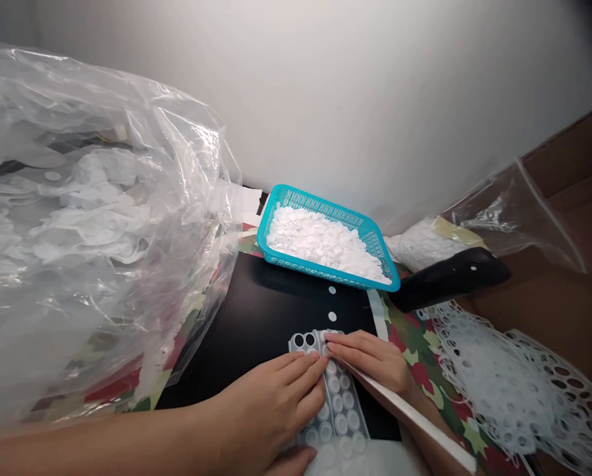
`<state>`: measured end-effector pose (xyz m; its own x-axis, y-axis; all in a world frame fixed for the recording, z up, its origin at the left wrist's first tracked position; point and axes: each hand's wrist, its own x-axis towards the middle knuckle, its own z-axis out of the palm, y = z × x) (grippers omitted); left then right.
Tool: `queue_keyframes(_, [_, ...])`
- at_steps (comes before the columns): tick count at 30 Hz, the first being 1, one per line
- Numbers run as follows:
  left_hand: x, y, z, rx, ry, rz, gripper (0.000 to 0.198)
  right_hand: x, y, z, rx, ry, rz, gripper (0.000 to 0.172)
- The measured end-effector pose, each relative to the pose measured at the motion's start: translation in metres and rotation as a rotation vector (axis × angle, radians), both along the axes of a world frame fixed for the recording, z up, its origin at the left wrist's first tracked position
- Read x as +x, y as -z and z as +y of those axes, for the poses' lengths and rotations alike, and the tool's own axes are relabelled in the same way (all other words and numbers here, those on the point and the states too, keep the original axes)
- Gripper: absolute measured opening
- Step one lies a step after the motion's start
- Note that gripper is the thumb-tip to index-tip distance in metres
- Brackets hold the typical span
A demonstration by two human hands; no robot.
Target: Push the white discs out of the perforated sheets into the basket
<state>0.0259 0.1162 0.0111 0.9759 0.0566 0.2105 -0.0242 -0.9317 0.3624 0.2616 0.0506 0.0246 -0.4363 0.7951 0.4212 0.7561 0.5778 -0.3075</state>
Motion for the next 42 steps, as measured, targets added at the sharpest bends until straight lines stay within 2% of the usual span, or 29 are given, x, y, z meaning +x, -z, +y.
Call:
queue_keyframes(8, [0.0, 0.0, 0.0, -0.007, 0.007, 0.009, 0.052, -0.001, 0.004, 0.0, 0.022, 0.056, 0.0, 0.03])
queue_keyframes(19, [0.0, -0.002, 0.0, -0.023, 0.003, -0.001, 0.048, -0.002, 0.022, -0.002, -0.021, 0.319, 0.175, 0.03])
queue_keyframes(25, [0.0, -0.003, 0.001, -0.015, -0.007, -0.026, 0.047, 0.001, 0.022, 0.002, 0.037, 0.396, 0.25, 0.028])
queue_keyframes(29, [0.0, -0.001, 0.001, 0.028, -0.031, -0.049, 0.044, 0.001, 0.013, -0.001, 0.009, 0.322, 0.207, 0.024])
queue_keyframes(33, [0.001, 0.001, -0.002, 0.096, -0.076, -0.135, 0.03, 0.002, 0.004, -0.003, -0.101, 0.187, 0.214, 0.019])
queue_keyframes(38, [0.003, 0.0, -0.003, 0.093, -0.104, -0.115, 0.019, 0.003, 0.004, -0.001, -0.174, 0.091, 0.218, 0.016])
queue_keyframes(40, [0.004, -0.001, -0.002, 0.076, -0.109, -0.097, 0.023, 0.004, 0.006, 0.0, -0.183, 0.066, 0.217, 0.017])
queue_keyframes(42, [0.003, -0.002, 0.0, 0.078, -0.107, -0.09, 0.038, 0.006, 0.007, 0.0, -0.189, 0.047, 0.212, 0.018])
